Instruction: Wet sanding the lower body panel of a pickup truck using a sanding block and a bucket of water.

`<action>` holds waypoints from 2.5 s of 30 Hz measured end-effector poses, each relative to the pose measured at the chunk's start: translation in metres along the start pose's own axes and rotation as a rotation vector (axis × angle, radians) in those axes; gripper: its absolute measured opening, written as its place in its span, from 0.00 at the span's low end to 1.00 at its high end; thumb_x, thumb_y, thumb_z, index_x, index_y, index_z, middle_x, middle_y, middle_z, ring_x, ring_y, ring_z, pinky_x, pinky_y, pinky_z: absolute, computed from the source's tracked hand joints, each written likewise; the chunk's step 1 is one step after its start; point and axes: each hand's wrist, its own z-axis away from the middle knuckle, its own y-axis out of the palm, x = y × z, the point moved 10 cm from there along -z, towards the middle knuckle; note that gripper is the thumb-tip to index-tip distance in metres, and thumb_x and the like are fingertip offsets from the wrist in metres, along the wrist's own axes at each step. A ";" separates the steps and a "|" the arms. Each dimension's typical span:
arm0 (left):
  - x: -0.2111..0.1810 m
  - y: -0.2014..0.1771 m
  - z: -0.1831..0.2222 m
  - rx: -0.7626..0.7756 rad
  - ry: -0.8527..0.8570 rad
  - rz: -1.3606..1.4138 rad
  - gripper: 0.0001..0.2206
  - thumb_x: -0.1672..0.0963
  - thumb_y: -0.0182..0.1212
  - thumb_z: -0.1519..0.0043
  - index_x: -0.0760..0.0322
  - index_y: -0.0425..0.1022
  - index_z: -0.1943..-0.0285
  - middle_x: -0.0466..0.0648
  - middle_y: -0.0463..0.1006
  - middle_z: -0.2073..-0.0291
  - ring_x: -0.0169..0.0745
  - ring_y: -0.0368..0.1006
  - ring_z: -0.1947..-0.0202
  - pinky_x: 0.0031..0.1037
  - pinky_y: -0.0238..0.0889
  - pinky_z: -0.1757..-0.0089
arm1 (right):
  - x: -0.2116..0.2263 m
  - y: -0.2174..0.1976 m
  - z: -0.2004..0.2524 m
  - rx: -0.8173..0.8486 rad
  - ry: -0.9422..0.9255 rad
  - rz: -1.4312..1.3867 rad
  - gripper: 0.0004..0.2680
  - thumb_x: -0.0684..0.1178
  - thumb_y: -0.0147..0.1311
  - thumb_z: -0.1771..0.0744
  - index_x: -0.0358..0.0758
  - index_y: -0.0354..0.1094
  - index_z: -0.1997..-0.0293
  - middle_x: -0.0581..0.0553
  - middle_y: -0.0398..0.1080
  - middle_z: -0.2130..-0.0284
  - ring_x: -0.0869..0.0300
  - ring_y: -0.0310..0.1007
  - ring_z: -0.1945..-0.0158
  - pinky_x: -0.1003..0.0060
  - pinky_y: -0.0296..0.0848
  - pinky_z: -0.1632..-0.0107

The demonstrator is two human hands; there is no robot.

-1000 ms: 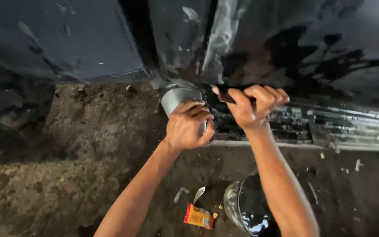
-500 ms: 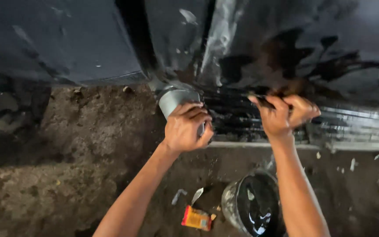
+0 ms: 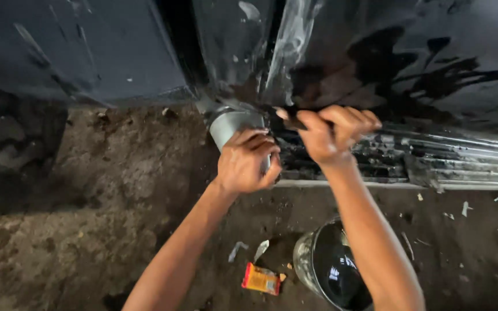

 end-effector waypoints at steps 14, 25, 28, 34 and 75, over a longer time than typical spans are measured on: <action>0.004 -0.003 -0.001 -0.036 0.009 -0.030 0.08 0.55 0.66 0.47 0.62 0.82 0.63 0.48 0.83 0.61 0.49 0.77 0.48 0.41 0.68 0.46 | -0.018 -0.008 0.027 -0.080 -0.002 -0.113 0.14 0.67 0.72 0.35 0.55 0.73 0.65 0.49 0.60 0.60 0.52 0.59 0.53 0.53 0.54 0.49; 0.000 0.005 -0.008 -0.006 0.007 -0.024 0.08 0.55 0.66 0.48 0.62 0.82 0.64 0.49 0.84 0.60 0.51 0.77 0.48 0.41 0.69 0.49 | -0.056 -0.017 0.038 -0.101 0.102 -0.079 0.13 0.64 0.70 0.32 0.53 0.71 0.65 0.51 0.63 0.62 0.54 0.63 0.58 0.56 0.53 0.52; -0.002 0.011 -0.003 0.011 0.006 -0.008 0.08 0.55 0.66 0.46 0.61 0.82 0.61 0.49 0.83 0.60 0.50 0.77 0.46 0.40 0.70 0.47 | -0.023 0.008 0.018 0.070 0.097 -0.043 0.08 0.58 0.64 0.35 0.53 0.71 0.66 0.46 0.65 0.61 0.49 0.62 0.58 0.54 0.54 0.52; -0.008 0.017 -0.010 0.023 0.028 -0.049 0.09 0.56 0.65 0.48 0.62 0.82 0.62 0.50 0.84 0.60 0.51 0.77 0.48 0.41 0.68 0.49 | -0.110 -0.006 0.078 -0.114 0.221 -0.257 0.15 0.59 0.64 0.28 0.46 0.63 0.67 0.48 0.59 0.62 0.54 0.61 0.57 0.53 0.54 0.51; -0.096 0.056 -0.011 0.073 0.033 -0.463 0.18 0.59 0.58 0.34 0.72 0.72 0.34 0.61 0.69 0.40 0.64 0.68 0.40 0.48 0.65 0.42 | -0.074 -0.278 0.532 0.899 1.255 -0.111 0.18 0.64 0.52 0.32 0.35 0.69 0.59 0.37 0.71 0.63 0.42 0.73 0.63 0.49 0.72 0.64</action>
